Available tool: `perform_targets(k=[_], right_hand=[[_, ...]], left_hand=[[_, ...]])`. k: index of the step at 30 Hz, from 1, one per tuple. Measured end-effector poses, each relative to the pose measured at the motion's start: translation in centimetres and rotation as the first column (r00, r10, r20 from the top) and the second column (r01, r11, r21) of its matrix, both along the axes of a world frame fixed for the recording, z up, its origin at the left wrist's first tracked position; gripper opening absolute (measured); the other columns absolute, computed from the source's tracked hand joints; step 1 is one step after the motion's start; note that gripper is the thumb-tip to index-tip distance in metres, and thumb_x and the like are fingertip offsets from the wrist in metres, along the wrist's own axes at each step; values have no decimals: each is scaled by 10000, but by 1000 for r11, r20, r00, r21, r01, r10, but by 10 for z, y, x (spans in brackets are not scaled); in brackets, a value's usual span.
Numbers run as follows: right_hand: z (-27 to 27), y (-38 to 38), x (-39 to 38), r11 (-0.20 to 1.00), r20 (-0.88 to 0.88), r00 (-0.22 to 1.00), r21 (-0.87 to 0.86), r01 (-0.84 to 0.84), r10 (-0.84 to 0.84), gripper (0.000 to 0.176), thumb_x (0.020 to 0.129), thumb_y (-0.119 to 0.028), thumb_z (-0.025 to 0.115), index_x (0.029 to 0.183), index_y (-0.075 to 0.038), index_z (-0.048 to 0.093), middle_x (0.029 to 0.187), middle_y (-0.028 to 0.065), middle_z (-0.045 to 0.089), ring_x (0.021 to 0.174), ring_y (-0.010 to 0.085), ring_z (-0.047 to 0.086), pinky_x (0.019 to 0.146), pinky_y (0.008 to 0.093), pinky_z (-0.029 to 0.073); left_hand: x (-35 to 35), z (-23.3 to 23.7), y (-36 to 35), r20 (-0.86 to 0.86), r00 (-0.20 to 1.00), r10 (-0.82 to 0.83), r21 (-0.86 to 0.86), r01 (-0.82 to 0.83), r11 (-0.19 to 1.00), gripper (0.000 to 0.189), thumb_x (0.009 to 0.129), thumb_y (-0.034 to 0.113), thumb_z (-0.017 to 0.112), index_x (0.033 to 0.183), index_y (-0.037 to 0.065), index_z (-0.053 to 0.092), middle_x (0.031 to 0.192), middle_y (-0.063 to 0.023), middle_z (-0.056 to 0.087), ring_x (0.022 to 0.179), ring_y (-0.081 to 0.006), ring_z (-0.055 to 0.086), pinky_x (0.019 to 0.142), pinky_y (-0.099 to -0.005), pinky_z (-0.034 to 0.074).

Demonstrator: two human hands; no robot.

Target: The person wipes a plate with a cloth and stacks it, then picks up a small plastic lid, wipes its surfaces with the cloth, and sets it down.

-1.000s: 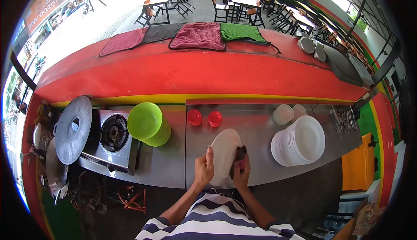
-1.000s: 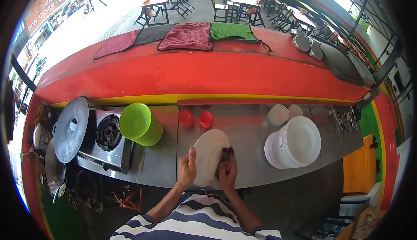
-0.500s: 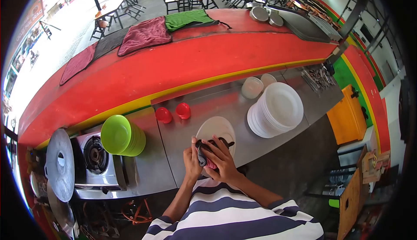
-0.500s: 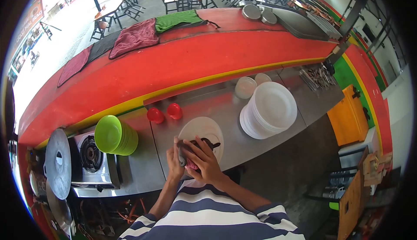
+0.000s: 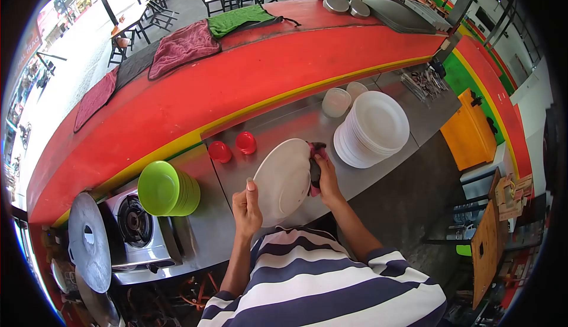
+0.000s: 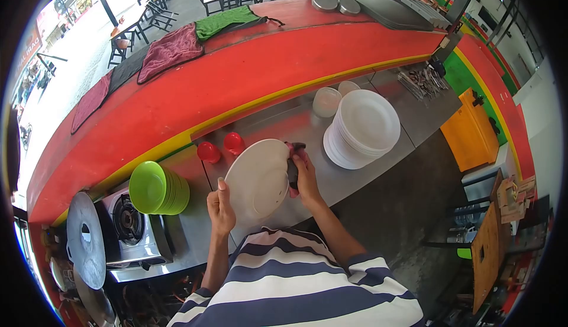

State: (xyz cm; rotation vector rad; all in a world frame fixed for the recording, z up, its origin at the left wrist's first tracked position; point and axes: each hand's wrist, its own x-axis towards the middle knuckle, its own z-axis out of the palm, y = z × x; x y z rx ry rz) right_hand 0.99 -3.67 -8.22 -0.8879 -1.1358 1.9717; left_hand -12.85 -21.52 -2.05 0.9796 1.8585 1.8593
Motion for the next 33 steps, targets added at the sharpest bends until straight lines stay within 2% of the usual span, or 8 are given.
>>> perform_targets(k=[5,10,13,18,20,22,25,33], right_hand=[[-9,-27,46,736,-157,977,-643,-212,143,443,988,-425,534,1267,-84,573,1073,69,684,931,217,668,871,391,552],[-27,-50,86,592,-128,991,-797,-116,22,525,921,-476,567,1256,-72,578,1097,135,666,960,286,667,884,466,559],[-35,-61,109,696,-253,965,-705,-134,-71,530,917,-416,552,1307,-57,543,1217,159,629,1060,313,639,936,472,533],[-31,-61,129,844,-421,892,-529,-94,-165,591,893,-312,543,1405,-29,461,1358,160,566,1227,315,557,1051,461,453],[-34,-52,138,910,-395,901,-414,1,-181,593,868,-222,568,1415,-24,453,1361,129,567,1264,277,531,1074,431,427],[-23,-44,138,943,-259,923,-246,223,-286,597,852,-165,589,1417,-26,454,1362,110,566,1264,256,525,1073,412,421],[-3,-23,140,914,-183,896,-98,394,-405,428,827,-70,653,1243,-22,565,1284,103,611,1127,197,592,967,356,483],[18,13,161,861,-37,872,147,487,-488,297,833,-103,751,1088,-29,618,1115,73,662,971,142,624,867,299,493]], left_hand=[[-11,-1,-11,-160,985,-60,82,74,994,578,1074,338,422,594,37,309,506,16,288,460,-104,234,463,-351,164],[-9,-20,-7,-249,901,-356,108,391,914,569,1049,352,418,602,14,317,530,-95,260,423,-228,276,455,-398,190],[-3,-28,-6,-249,847,-469,10,487,874,632,1054,425,352,578,9,384,500,-87,337,422,-243,356,466,-377,336],[33,-27,17,-85,967,-241,10,243,970,562,1047,492,323,1022,3,600,997,-147,640,904,-262,624,840,-330,489],[45,-20,25,260,946,-194,14,197,980,578,1038,501,356,1239,2,570,1206,-149,634,1103,-260,607,948,-324,454],[52,-4,23,744,618,-253,100,271,957,597,1025,474,435,1395,6,467,1323,-131,577,1229,-256,550,1035,-332,412],[54,-10,27,743,644,-180,-81,354,932,609,1009,434,521,1412,-20,471,1303,-128,596,1195,-236,568,1018,-335,429],[71,-12,88,593,772,-228,-5,288,958,572,1027,412,529,1401,-18,488,1308,-117,594,1190,-198,562,1013,-315,430]])
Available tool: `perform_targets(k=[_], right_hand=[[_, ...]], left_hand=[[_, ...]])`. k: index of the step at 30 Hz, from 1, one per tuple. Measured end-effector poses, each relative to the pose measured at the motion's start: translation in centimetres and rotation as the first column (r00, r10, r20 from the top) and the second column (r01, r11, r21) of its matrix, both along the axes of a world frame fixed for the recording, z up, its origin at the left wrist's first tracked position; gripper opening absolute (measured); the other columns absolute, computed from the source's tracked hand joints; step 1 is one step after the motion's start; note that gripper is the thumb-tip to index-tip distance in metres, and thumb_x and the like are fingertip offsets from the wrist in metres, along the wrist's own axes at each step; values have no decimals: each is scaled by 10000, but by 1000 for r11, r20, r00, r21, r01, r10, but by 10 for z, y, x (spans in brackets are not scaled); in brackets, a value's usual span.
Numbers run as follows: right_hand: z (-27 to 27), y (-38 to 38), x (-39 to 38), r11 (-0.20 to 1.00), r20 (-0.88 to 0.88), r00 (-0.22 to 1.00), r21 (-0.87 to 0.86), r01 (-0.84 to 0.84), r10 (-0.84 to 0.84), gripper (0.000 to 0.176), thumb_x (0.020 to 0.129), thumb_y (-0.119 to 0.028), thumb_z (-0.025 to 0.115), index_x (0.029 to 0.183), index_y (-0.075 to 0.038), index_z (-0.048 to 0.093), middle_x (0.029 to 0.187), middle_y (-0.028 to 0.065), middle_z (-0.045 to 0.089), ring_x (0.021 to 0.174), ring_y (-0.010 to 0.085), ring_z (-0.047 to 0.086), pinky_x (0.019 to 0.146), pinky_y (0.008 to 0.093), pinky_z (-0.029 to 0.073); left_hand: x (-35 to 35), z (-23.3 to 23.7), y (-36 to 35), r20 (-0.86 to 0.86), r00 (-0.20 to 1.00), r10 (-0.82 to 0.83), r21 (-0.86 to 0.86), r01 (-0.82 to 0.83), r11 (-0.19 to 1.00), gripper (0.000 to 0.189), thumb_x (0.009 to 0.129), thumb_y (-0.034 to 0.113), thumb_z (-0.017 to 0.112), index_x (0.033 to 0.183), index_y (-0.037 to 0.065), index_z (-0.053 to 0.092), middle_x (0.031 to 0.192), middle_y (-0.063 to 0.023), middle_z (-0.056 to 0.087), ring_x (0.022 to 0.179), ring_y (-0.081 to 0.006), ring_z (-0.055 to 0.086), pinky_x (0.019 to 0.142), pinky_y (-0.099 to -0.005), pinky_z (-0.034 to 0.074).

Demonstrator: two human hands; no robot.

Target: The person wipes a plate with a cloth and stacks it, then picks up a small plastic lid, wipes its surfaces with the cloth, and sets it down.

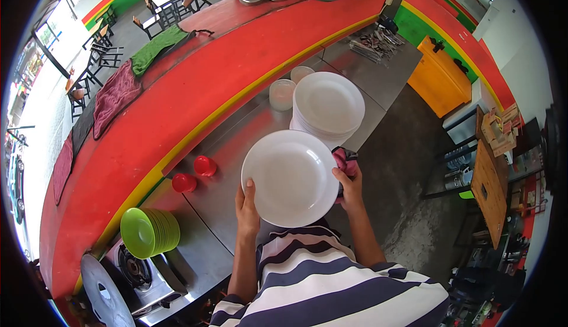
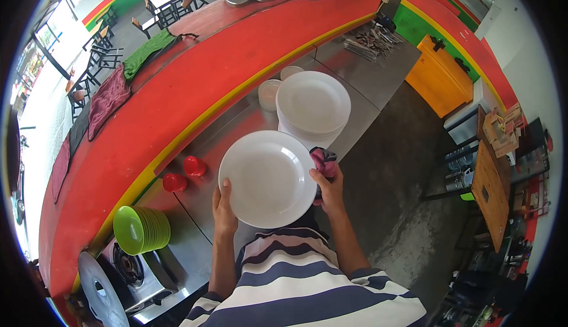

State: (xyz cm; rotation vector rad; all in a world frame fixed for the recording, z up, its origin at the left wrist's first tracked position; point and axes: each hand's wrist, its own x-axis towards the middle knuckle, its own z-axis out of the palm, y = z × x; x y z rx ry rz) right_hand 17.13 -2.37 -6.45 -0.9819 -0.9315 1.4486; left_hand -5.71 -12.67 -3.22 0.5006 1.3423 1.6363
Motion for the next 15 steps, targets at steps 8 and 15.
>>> perform_targets(k=[8,15], right_hand=[[26,42,29,979,161,974,152,133,-158,344,849,-86,737,1164,-14,619,1026,14,642,917,97,591,851,273,467],[13,107,57,948,191,940,206,244,-283,272,859,-73,706,1114,-23,626,928,-17,604,839,72,546,780,250,448]], left_hand=[[21,11,90,-180,974,-136,71,151,986,627,1052,403,486,1492,-24,356,1417,-160,513,1298,-231,491,1080,-340,386],[40,18,184,-331,906,-263,70,301,951,665,1049,345,471,1565,10,219,1559,-170,356,1421,-249,367,1166,-352,282]])
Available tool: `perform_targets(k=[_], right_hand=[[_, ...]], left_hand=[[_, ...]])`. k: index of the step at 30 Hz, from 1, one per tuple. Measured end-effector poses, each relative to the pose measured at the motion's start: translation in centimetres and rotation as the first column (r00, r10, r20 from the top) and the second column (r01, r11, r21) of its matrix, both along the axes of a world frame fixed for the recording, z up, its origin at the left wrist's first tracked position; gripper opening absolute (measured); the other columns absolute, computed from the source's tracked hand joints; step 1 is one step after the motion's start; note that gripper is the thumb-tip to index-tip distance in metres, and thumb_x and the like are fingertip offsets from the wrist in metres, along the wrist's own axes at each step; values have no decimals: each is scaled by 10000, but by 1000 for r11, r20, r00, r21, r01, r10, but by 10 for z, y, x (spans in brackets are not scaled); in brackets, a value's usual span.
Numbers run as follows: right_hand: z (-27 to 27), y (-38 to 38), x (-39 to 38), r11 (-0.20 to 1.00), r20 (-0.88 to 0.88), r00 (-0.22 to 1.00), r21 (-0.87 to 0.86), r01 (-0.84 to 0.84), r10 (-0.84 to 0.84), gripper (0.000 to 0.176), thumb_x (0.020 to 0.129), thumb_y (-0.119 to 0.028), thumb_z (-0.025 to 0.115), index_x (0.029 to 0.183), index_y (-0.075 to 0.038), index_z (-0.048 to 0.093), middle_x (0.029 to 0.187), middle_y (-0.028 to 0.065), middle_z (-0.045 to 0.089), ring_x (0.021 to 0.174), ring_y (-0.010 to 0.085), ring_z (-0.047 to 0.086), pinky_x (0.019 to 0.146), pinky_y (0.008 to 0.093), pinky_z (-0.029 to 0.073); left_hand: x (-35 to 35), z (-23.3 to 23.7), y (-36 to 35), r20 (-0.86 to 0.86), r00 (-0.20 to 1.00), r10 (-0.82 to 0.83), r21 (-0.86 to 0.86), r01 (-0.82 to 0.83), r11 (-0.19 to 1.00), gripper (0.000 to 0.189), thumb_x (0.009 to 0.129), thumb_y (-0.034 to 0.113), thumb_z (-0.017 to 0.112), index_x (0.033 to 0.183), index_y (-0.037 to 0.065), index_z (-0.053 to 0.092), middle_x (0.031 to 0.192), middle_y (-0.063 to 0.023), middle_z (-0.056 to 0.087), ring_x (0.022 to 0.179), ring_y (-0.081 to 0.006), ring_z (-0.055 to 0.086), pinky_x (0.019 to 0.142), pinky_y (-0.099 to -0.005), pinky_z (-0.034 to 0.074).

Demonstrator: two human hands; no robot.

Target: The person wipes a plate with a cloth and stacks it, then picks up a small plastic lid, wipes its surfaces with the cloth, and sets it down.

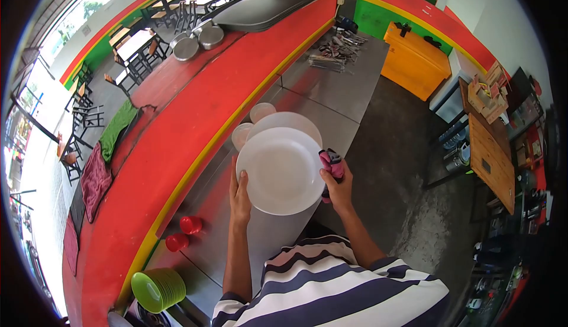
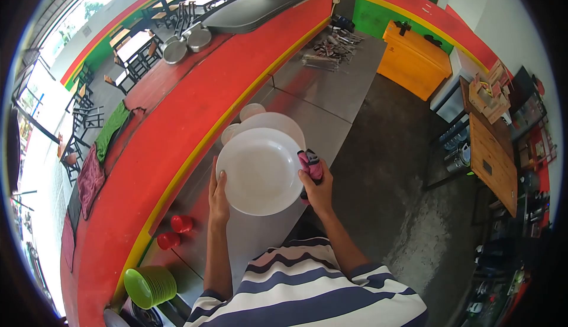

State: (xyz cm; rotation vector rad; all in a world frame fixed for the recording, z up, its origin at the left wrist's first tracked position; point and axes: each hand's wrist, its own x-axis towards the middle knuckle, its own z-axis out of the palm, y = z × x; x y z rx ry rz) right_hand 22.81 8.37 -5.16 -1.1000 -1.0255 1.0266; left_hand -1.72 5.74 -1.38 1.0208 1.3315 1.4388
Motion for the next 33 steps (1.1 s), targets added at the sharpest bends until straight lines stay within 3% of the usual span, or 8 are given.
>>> perform_targets(k=[8,11,16,22,23,26,29,33], right_hand=[[-12,67,14,1000,21,1000,2,5,-5,357,842,-32,667,1190,-2,593,954,8,632,823,75,565,762,244,470],[-20,90,15,1000,-25,999,16,-22,23,378,836,-28,665,1202,-1,576,976,21,627,829,77,564,779,254,476],[-27,117,22,993,44,992,-14,-121,121,380,834,-45,688,1194,-2,574,1000,35,629,878,89,578,809,252,475],[-45,141,26,989,-79,986,4,-150,149,289,918,-116,682,1168,-11,582,1040,49,644,914,114,587,833,277,472],[-54,149,25,989,-155,980,-66,-133,122,276,936,-136,663,1170,-14,583,1060,49,648,934,116,586,850,281,468],[-100,172,28,942,-288,957,-308,-132,39,269,985,-203,595,1178,-16,594,1175,53,663,1059,141,585,934,303,452],[-152,194,33,837,-268,952,-480,-262,145,329,988,-224,573,1240,-16,606,1234,62,659,1078,155,604,931,289,464],[-154,201,38,633,-387,880,-617,-468,275,419,999,-278,523,1329,-30,592,1258,63,656,1098,153,616,915,278,481]], left_hand=[[14,-25,68,-19,1000,-11,-109,8,994,706,1020,291,459,1582,11,138,1598,-178,290,1448,-264,327,1189,-362,234],[21,-53,79,-170,972,165,-82,-181,980,678,1036,285,451,1581,17,148,1630,-168,227,1474,-276,285,1183,-359,247],[25,-80,81,21,969,246,-109,-243,964,639,1034,289,439,1558,-7,225,1593,-164,305,1442,-272,339,1167,-361,278],[38,-80,83,261,934,244,104,-279,955,613,1042,399,371,1518,13,340,1501,-154,443,1367,-269,445,1142,-387,333],[36,-87,83,332,919,215,184,-286,940,618,1043,423,358,1512,20,356,1486,-152,462,1349,-273,468,1137,-396,346],[35,-115,72,686,674,274,-46,-336,941,626,1012,445,463,1459,9,417,1348,-158,576,1196,-259,594,1004,-389,489],[42,-160,72,465,841,277,-51,-287,957,640,1032,513,372,1458,40,437,1441,-133,514,1236,-275,577,1007,-410,510],[49,-217,60,605,796,0,60,-46,997,594,1024,459,458,1455,50,445,1436,-129,522,1242,-251,570,984,-382,532]])
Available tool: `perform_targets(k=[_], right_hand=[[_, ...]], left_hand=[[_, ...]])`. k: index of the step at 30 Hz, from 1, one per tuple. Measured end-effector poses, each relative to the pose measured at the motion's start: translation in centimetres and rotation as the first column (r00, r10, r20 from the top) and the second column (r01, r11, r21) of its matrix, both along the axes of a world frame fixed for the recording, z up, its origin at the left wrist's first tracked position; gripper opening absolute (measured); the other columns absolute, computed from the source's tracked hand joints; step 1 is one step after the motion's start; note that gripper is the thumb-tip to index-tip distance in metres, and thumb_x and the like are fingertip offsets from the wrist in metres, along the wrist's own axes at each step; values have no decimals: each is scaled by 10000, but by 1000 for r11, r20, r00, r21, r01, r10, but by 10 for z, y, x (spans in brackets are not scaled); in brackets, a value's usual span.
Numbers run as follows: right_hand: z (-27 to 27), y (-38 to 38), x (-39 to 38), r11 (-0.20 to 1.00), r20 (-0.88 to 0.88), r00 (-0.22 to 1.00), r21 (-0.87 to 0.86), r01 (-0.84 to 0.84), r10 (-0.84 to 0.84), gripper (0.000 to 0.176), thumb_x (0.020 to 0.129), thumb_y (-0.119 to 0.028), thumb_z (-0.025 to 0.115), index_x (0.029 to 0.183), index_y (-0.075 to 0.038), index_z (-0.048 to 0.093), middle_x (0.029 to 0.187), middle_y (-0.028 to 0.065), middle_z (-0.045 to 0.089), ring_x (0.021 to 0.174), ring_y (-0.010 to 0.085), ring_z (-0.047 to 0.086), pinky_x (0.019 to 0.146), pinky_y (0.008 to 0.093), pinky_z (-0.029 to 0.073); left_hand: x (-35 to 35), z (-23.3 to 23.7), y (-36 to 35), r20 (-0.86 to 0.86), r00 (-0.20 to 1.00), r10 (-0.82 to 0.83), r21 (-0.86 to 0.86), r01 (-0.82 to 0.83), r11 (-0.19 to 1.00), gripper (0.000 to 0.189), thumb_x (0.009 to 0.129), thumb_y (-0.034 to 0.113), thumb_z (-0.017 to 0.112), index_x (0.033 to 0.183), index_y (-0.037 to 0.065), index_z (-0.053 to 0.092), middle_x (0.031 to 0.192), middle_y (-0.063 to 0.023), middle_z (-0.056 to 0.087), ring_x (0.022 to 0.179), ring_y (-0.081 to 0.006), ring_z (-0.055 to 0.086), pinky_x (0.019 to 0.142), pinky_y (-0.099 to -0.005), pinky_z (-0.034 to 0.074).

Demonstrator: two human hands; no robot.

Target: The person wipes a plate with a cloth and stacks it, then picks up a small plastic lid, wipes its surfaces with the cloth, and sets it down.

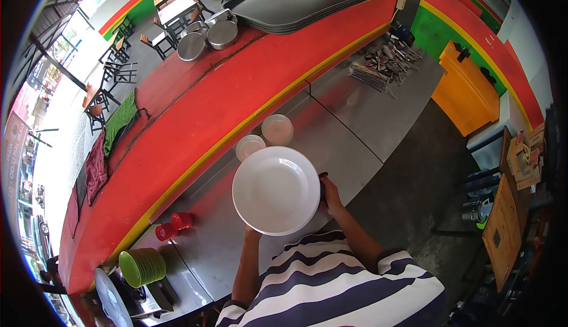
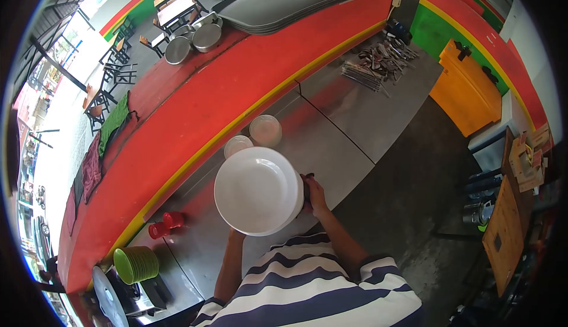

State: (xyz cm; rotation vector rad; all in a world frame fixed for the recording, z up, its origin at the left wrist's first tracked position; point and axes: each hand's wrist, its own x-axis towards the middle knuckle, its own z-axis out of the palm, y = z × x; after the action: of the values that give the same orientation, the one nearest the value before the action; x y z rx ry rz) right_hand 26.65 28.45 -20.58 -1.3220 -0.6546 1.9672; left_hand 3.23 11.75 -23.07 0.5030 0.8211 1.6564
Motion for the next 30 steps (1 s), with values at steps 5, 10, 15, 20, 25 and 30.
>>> perform_targets(k=[5,10,15,20,25,30], right_hand=[[-30,8,5,996,-126,989,-17,-85,82,438,1010,-372,479,1290,-56,597,1033,58,685,796,144,648,646,271,521],[-36,11,7,973,-182,958,-29,-230,222,552,1001,-593,406,978,-105,663,576,41,625,331,144,526,261,257,403],[-48,22,3,946,-29,947,-42,-321,320,606,1000,-621,382,1013,-88,671,581,39,627,338,147,536,271,262,414],[-20,32,-13,944,69,951,-161,-289,303,549,1021,-545,416,1202,-67,618,983,138,699,772,246,703,634,421,597],[-61,34,-20,980,-76,980,-57,-190,185,534,1037,-500,409,1207,-34,606,1089,157,682,974,294,682,845,476,568],[-62,31,-24,990,-106,989,-86,-114,104,503,1060,-445,368,1213,-27,602,1101,149,686,965,291,688,845,465,574]], left_hand=[[-12,-15,20,1,999,-39,-62,39,997,595,1021,455,466,1456,50,443,1434,-129,523,1242,-251,570,985,-383,531],[-32,-11,47,-26,999,-31,-113,28,993,596,1018,451,474,1457,50,441,1432,-129,524,1242,-251,569,986,-384,530],[-47,-9,62,-35,999,-17,-132,12,991,597,1014,447,482,1458,50,439,1431,-130,525,1242,-251,569,988,-385,529],[-55,-10,73,-45,999,-9,-142,2,990,598,1011,443,490,1459,50,437,1429,-130,526,1242,-252,569,989,-387,529],[-58,-7,80,-40,999,-15,-148,9,989,600,1008,439,497,1460,50,435,1427,-130,527,1241,-252,568,990,-388,528],[-62,-3,89,-39,999,-31,-160,24,987,601,1005,435,505,1461,50,433,1425,-130,528,1241,-252,568,991,-389,527]])
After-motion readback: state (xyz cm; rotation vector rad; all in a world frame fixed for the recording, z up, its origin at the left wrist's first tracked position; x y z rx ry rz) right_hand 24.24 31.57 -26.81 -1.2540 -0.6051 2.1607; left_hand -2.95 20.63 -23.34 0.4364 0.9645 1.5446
